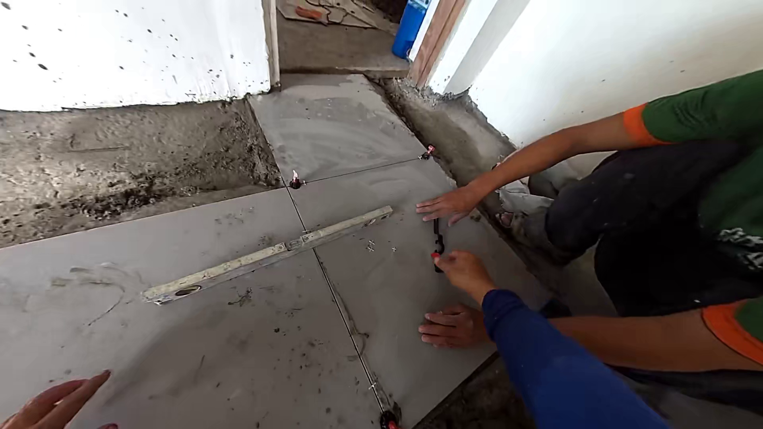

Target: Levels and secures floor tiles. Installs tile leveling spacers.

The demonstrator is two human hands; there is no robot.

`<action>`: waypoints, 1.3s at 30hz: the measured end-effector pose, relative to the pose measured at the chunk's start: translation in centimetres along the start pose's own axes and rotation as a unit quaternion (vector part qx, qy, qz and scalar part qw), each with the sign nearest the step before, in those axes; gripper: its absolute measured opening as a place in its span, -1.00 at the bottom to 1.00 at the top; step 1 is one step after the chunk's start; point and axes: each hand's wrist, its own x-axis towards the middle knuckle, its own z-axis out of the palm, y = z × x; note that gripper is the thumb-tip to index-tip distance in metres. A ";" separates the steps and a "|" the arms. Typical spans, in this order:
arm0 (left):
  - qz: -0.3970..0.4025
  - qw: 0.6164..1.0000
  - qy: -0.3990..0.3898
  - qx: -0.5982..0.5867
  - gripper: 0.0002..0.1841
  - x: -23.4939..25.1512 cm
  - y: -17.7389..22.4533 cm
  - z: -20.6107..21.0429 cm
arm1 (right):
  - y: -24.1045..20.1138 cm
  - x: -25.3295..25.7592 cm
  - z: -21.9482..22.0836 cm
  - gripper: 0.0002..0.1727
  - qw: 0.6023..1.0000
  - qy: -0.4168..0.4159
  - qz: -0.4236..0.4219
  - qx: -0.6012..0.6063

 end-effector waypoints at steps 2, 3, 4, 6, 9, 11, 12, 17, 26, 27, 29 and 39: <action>0.001 0.997 0.012 -0.074 -0.32 0.3 2.0 0.1 | -0.8 -0.7 1.8 -0.57 1.000 0.007 0.023 0.013; -0.013 0.991 0.007 -0.131 -0.37 0.4 3.9 0.1 | -1.6 -1.8 2.2 -0.62 0.999 0.010 0.030 0.042; -0.029 0.979 -0.005 -0.203 -0.41 0.4 6.2 0.3 | -2.7 -3.5 2.5 -0.66 0.994 0.013 0.030 0.101; -0.039 0.930 -0.029 -0.364 -0.52 0.2 11.5 0.9 | -6.0 -9.1 2.7 -0.66 0.962 -0.032 0.013 0.272; 0.005 0.861 -0.048 -0.506 -0.53 -0.2 18.7 1.5 | -12.2 -19.1 4.5 -0.75 0.850 -0.155 -0.059 0.500; 0.061 0.848 -0.042 -0.525 -0.39 0.1 21.1 1.2 | -15.6 -24.6 6.1 -0.74 0.796 -0.197 -0.131 0.557; 0.087 0.843 -0.035 -0.530 -0.35 0.4 21.5 0.9 | -16.9 -26.7 6.9 -0.74 0.780 -0.198 -0.168 0.570; 0.103 0.803 0.015 -0.587 -0.52 -0.6 19.6 -1.1 | -20.6 -30.6 8.6 -0.75 0.765 -0.120 -0.355 0.523; 0.327 0.755 0.216 -0.525 -0.84 -4.9 16.5 -4.7 | -22.7 -31.5 4.8 -0.78 0.788 -0.198 -0.456 0.363; 0.287 0.759 0.220 -0.541 -0.74 -5.3 16.4 -5.3 | -22.9 -31.6 4.5 -0.78 0.780 -0.219 -0.447 0.380; 0.158 0.814 0.177 -0.529 -0.49 -5.9 16.4 -6.3 | -23.0 -32.0 4.3 -0.80 0.770 -0.233 -0.447 0.392; 0.153 0.804 0.168 -0.550 -0.21 -5.8 16.2 -7.3 | -22.7 -32.2 4.4 -0.84 0.762 -0.258 -0.416 0.423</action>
